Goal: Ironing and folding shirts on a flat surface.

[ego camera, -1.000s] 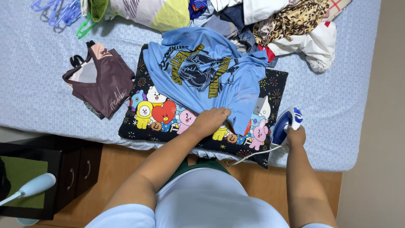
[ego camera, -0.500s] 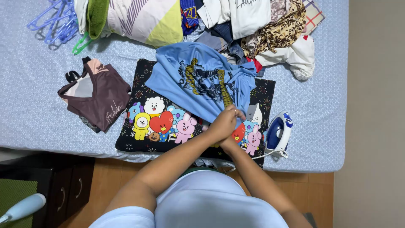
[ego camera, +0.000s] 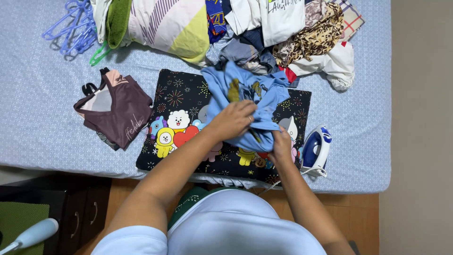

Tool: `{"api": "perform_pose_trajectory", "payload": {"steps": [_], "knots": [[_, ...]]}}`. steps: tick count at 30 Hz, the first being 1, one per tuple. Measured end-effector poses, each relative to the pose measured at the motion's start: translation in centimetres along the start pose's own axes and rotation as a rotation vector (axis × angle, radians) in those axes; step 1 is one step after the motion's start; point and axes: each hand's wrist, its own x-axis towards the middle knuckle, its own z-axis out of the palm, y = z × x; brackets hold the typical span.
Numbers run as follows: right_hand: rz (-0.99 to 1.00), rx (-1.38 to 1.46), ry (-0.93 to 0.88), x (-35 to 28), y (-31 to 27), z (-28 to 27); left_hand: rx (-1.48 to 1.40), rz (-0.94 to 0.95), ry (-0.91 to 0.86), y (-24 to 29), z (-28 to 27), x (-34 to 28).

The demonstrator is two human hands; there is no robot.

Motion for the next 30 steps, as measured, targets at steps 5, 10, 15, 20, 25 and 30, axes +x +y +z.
{"api": "perform_pose_trajectory", "payload": {"steps": [5, 10, 15, 20, 25, 30], "knots": [[-0.021, -0.216, -0.175, -1.3, -4.7, -2.6, -0.441, 0.070, 0.054, 1.5, 2.2, 0.0], [-0.030, -1.095, -0.282, -4.1, -9.0, -0.6, -0.799, -0.322, -0.376, 1.9, -0.4, 0.1], [0.090, -1.567, -0.364, -5.0, -9.0, 1.2, -0.652, -0.641, -1.144, 1.9, -3.8, -1.7], [-0.130, -1.720, -0.525, -2.8, -2.1, -4.4, -0.303, -0.486, -1.302, -1.6, 8.4, -9.8], [-0.467, -1.963, -0.532, 0.2, 0.9, -5.4, -0.175, -0.578, -1.177, -5.2, 7.3, -11.1], [-0.223, -1.310, 0.092, 13.9, -0.8, -5.3, -0.146, -0.765, -0.168, -13.4, 3.8, -4.2]]}}
